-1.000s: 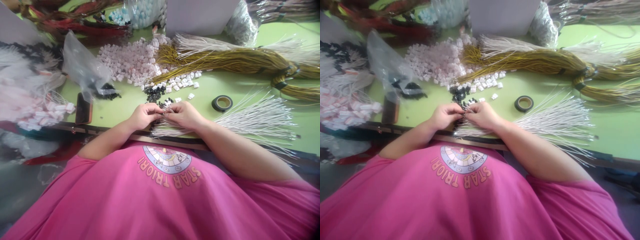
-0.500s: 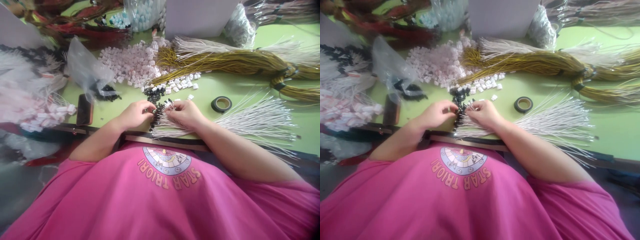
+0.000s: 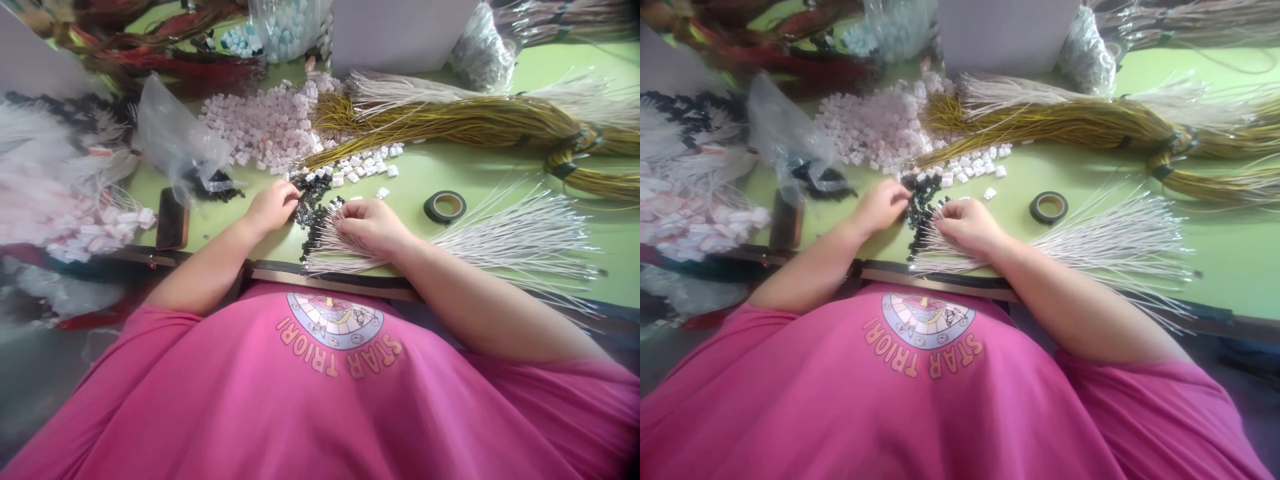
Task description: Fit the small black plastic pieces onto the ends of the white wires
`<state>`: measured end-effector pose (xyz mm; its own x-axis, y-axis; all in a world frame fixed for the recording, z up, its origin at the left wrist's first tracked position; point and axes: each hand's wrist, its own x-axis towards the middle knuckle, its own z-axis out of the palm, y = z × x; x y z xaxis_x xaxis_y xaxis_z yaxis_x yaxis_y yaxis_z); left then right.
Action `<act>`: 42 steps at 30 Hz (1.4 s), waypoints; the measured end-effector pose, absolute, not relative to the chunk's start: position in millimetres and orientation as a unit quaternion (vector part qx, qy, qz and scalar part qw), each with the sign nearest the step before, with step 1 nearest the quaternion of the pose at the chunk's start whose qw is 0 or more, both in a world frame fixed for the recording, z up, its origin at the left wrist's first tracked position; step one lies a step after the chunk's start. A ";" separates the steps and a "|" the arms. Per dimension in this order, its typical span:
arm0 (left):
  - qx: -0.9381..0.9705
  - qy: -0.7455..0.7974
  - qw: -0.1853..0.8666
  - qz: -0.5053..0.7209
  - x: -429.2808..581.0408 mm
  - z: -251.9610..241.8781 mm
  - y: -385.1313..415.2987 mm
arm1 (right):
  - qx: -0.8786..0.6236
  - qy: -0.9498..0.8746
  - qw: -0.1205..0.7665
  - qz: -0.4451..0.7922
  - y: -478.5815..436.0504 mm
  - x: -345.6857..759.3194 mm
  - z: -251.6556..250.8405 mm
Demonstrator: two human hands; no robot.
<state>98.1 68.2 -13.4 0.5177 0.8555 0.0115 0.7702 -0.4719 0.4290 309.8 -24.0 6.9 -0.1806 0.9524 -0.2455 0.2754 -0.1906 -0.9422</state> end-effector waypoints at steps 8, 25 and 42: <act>0.846 0.467 0.231 0.116 95.2 -11.8 66.5 | -0.537 -0.558 0.328 0.541 -23.7 310.8 5.3; 0.582 0.411 0.668 0.215 109.8 18.7 20.5 | -0.550 -0.549 0.312 0.546 -25.1 310.6 7.1; 0.561 0.426 0.655 0.271 118.8 -8.3 16.5 | -0.566 -0.574 0.298 0.511 -24.8 310.0 8.7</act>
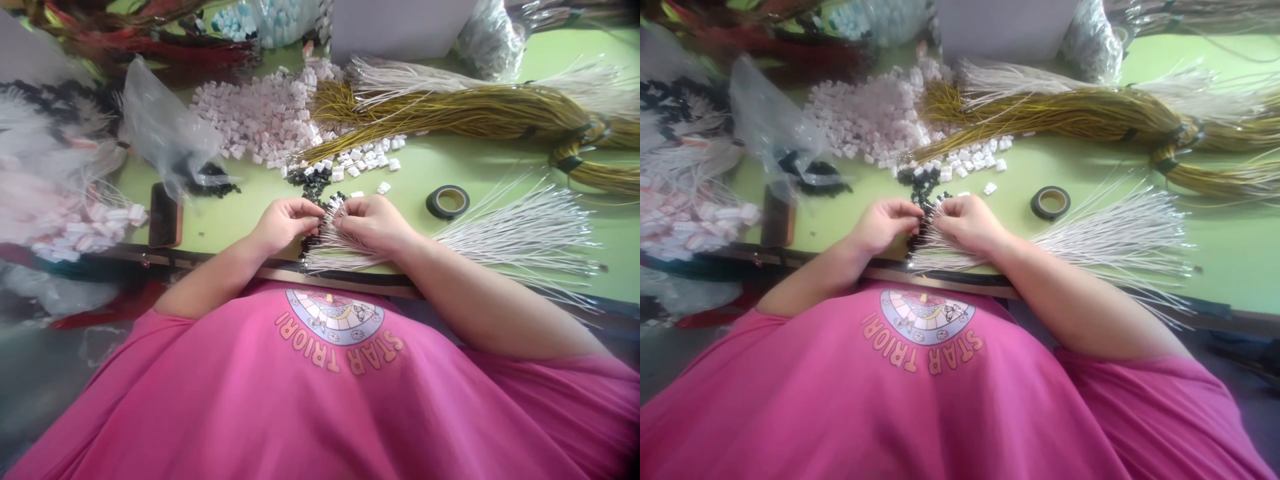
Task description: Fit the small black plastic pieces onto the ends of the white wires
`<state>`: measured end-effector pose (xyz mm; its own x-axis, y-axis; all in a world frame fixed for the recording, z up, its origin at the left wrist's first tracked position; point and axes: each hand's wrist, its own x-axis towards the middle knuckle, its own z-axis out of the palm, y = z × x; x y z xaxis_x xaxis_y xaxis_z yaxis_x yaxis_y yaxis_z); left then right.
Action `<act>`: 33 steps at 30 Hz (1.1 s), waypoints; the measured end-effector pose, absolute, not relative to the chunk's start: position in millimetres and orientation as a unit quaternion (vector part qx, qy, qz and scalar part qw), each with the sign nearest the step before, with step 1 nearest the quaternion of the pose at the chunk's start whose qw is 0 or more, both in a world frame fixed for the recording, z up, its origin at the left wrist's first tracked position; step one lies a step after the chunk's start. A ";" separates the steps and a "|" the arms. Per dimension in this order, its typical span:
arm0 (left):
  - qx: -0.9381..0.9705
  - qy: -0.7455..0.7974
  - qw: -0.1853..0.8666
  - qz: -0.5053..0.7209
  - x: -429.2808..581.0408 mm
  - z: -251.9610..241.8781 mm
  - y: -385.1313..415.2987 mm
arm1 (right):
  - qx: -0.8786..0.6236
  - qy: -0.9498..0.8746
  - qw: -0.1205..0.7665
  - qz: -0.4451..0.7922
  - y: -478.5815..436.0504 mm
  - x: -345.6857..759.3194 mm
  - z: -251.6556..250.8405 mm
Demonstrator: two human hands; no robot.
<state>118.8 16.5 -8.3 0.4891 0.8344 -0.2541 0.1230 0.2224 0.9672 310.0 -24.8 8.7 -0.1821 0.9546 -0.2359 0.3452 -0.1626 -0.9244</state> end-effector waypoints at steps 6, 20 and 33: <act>0.551 0.422 0.656 0.296 119.8 -8.4 14.9 | -0.573 -0.606 0.284 0.473 -25.3 309.2 10.6; 0.614 0.451 0.586 0.278 121.6 -8.1 10.6 | -0.535 -0.652 0.273 0.463 -25.1 308.1 8.2; 0.765 0.435 0.416 0.229 108.7 2.7 12.5 | -0.566 -0.606 0.308 0.467 -24.7 309.6 4.7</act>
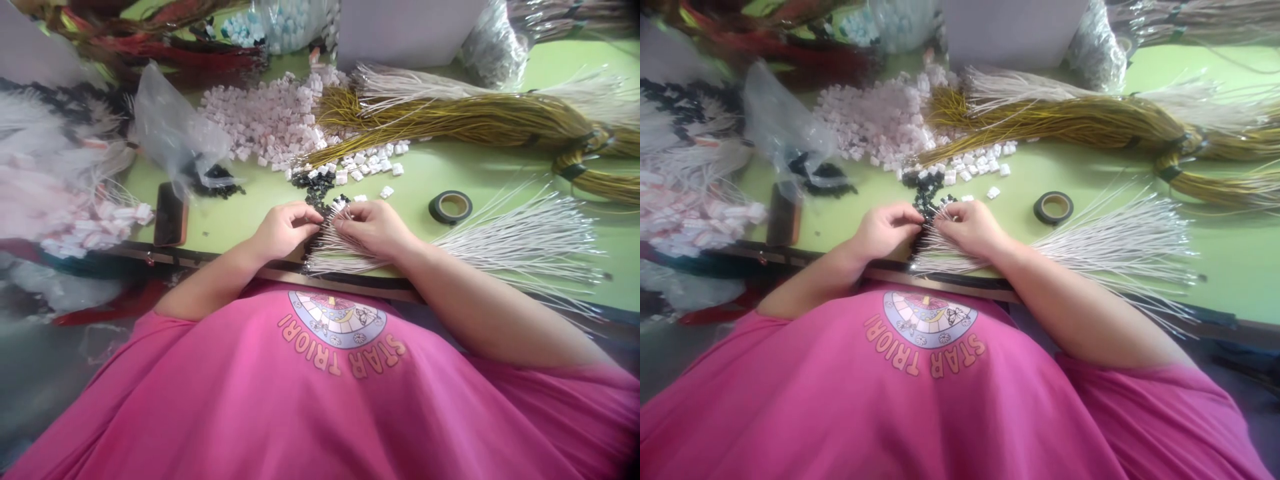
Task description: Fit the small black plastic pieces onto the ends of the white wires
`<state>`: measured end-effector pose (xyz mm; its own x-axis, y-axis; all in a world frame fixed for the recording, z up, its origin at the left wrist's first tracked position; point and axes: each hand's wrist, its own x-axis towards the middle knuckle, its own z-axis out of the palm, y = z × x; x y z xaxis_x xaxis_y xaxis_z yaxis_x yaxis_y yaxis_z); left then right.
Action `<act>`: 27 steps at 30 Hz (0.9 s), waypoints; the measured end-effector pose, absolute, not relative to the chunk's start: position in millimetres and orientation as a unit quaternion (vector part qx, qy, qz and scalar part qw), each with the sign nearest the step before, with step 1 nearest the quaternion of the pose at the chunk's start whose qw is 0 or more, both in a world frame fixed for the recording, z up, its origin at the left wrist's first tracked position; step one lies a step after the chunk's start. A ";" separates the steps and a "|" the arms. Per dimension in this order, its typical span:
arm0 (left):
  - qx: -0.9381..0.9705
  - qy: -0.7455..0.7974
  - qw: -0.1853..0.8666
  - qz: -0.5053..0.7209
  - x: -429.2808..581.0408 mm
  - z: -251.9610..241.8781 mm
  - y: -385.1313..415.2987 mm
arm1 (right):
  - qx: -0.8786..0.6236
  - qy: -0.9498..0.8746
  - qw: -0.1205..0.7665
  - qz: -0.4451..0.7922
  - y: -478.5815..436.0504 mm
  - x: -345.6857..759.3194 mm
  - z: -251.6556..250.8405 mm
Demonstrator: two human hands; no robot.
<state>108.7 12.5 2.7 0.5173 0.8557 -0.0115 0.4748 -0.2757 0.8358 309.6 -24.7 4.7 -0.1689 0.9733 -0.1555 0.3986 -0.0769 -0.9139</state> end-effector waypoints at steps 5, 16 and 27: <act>0.819 0.512 0.232 0.115 82.7 19.3 37.0 | -0.564 -0.547 0.316 0.532 -24.0 310.8 7.2; 0.857 0.479 0.185 0.052 99.7 -3.2 51.6 | -0.553 -0.567 0.311 0.526 -24.7 310.6 6.2; 0.855 0.484 0.180 0.054 89.4 0.1 51.5 | -0.542 -0.570 0.311 0.532 -24.2 310.6 5.2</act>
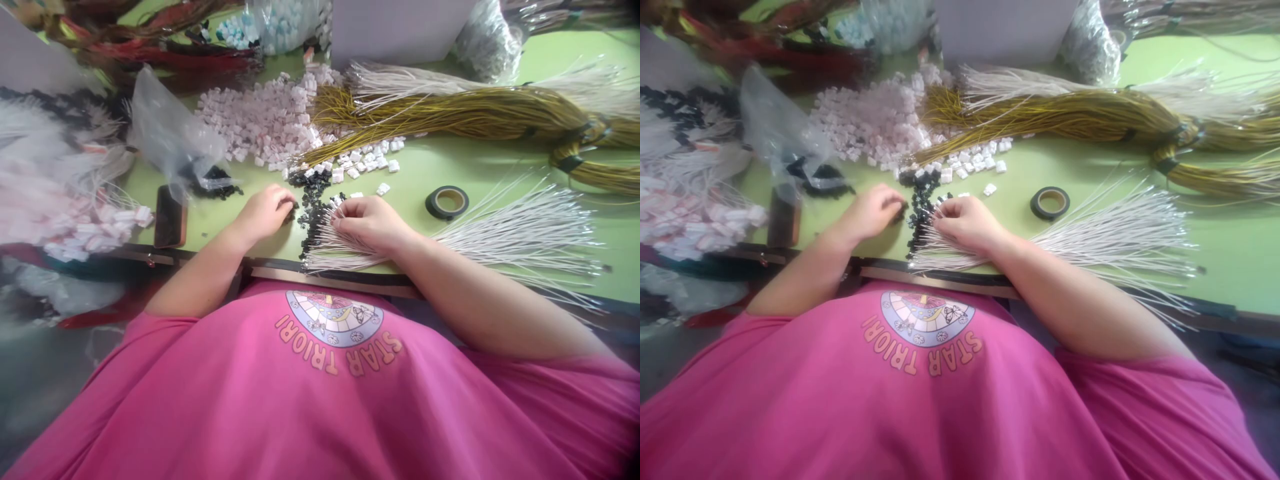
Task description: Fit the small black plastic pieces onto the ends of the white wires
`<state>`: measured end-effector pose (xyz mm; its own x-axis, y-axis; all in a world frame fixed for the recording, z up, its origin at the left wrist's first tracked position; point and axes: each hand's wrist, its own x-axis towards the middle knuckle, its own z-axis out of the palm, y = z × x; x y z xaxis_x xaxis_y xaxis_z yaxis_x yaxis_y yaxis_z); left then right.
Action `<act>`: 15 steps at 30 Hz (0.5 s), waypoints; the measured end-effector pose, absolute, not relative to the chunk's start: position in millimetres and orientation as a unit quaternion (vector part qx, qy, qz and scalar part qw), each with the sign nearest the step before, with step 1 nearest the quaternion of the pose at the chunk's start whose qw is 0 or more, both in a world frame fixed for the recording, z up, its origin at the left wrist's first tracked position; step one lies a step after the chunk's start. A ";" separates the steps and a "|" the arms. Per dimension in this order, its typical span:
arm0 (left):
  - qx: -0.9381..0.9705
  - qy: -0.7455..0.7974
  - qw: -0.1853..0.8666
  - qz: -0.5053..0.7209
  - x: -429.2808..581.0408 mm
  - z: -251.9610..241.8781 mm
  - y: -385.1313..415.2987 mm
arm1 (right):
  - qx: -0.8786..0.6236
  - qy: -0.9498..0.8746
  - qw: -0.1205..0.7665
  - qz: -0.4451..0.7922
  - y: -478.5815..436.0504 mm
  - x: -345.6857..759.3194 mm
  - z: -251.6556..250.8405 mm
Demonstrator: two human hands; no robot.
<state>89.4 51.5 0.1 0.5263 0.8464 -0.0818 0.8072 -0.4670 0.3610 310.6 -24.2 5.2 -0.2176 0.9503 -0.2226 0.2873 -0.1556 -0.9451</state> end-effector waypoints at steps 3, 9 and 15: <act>0.851 0.491 0.182 0.051 92.9 -1.1 51.4 | -0.542 -0.565 0.311 0.539 -23.9 310.5 3.8; 0.856 0.475 0.189 0.076 98.6 -3.7 50.4 | -0.543 -0.562 0.310 0.541 -23.7 310.4 5.4; 0.863 0.459 0.179 0.110 97.4 -3.2 47.6 | -0.545 -0.571 0.304 0.533 -25.0 310.1 9.8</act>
<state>97.4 47.6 -3.2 0.5552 0.8313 0.0257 0.7526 -0.5153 0.4099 310.1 -25.0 9.8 -0.2215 0.9465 -0.2345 0.2992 -0.1629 -0.9402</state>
